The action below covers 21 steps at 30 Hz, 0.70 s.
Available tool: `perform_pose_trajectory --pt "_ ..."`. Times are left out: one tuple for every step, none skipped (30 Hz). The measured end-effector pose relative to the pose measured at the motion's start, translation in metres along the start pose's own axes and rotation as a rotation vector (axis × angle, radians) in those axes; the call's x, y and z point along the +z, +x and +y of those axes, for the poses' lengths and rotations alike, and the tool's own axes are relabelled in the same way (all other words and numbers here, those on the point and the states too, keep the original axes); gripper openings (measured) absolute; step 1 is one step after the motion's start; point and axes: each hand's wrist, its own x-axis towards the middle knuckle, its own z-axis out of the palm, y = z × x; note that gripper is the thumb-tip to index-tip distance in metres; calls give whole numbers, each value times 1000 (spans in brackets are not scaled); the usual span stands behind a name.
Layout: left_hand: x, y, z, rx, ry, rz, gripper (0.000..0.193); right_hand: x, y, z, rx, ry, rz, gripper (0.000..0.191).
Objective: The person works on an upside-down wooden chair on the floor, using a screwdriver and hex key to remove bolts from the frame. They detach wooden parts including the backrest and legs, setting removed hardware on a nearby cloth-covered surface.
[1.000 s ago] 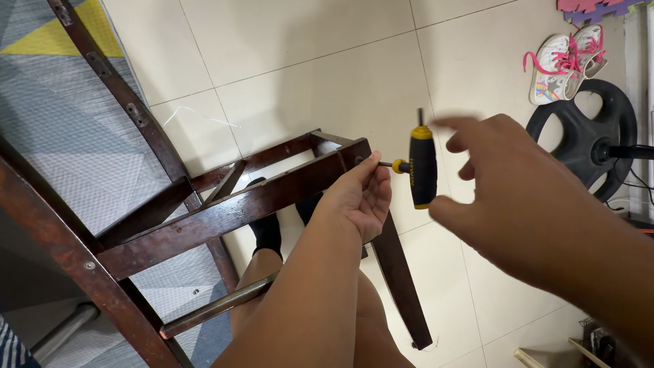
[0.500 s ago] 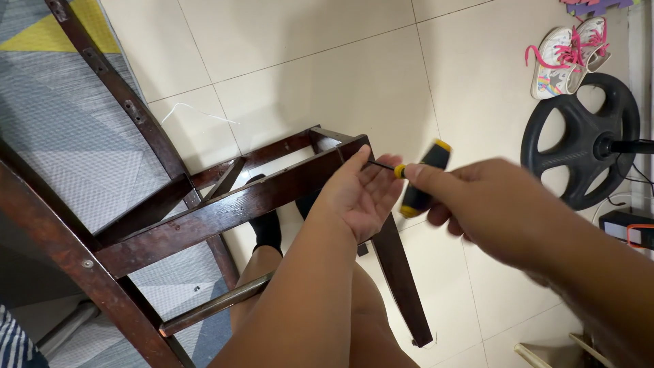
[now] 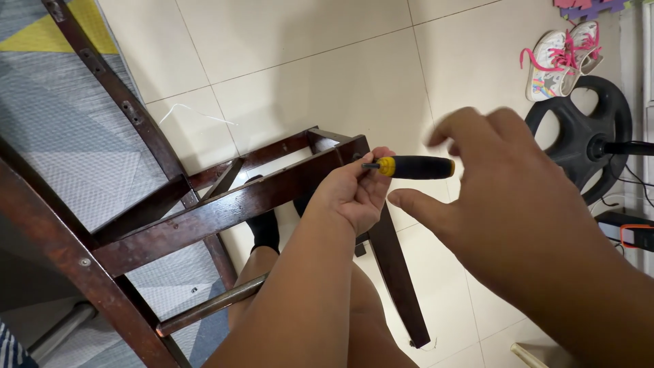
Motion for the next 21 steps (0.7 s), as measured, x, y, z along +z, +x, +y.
perform_pose_trajectory --pt "1 1 0 -5 20 -70 27 1 1 0 43 -7 -53 60" --pt "1 0 0 -11 40 -142 29 4 2 -1 88 -14 -105 55" --pt "1 -1 2 -16 61 -212 31 6 4 -1 132 -20 -156 50" --pt "2 -3 3 33 258 -73 33 6 3 -1 184 -28 -195 48" --pt "3 -5 8 82 453 71 35 7 4 -1 233 -34 -237 47" --pt "3 -8 12 126 647 219 37 8 4 -2 284 -41 -281 45" --pt "0 -15 20 330 1067 419 35 9 3 -4 234 -63 -254 43" --pt "-6 -23 32 539 1486 619 38 8 3 -5 186 -85 -226 42" --pt "-17 -36 43 767 1686 680 45 6 3 -7 138 -110 -195 40" --pt "-31 -51 54 1010 1879 732 58 5 4 -10 186 -138 -255 43" --pt "-41 -60 63 1082 1988 752 74 4 6 -13 233 -163 -314 45" --pt "-47 -65 68 1154 2096 766 89 2 9 -15 284 -191 -372 48" --pt "-53 -66 72 1100 2194 796 83 2 13 -18 307 -170 -383 53" --pt "-58 -68 73 1042 2286 826 78 1 16 -20 327 -152 -393 58" --pt "-61 -68 73 977 2375 854 72 0 19 -22 348 -136 -404 63" --pt "-63 -67 74 886 2381 856 68 1 23 -23 446 -65 -439 59" --pt "-63 -67 74 799 2385 855 65 3 27 -24 544 7 -470 54" --pt "-62 -66 74 717 2382 852 61 4 30 -23 639 77 -497 50" --pt "-61 -66 75 695 2382 855 61 6 32 -22 703 310 -465 46" --pt "-59 -67 75 671 2383 857 60 8 35 -19 759 547 -431 42" --pt "-58 -67 75 643 2387 853 60 12 37 -15 813 785 -394 40"
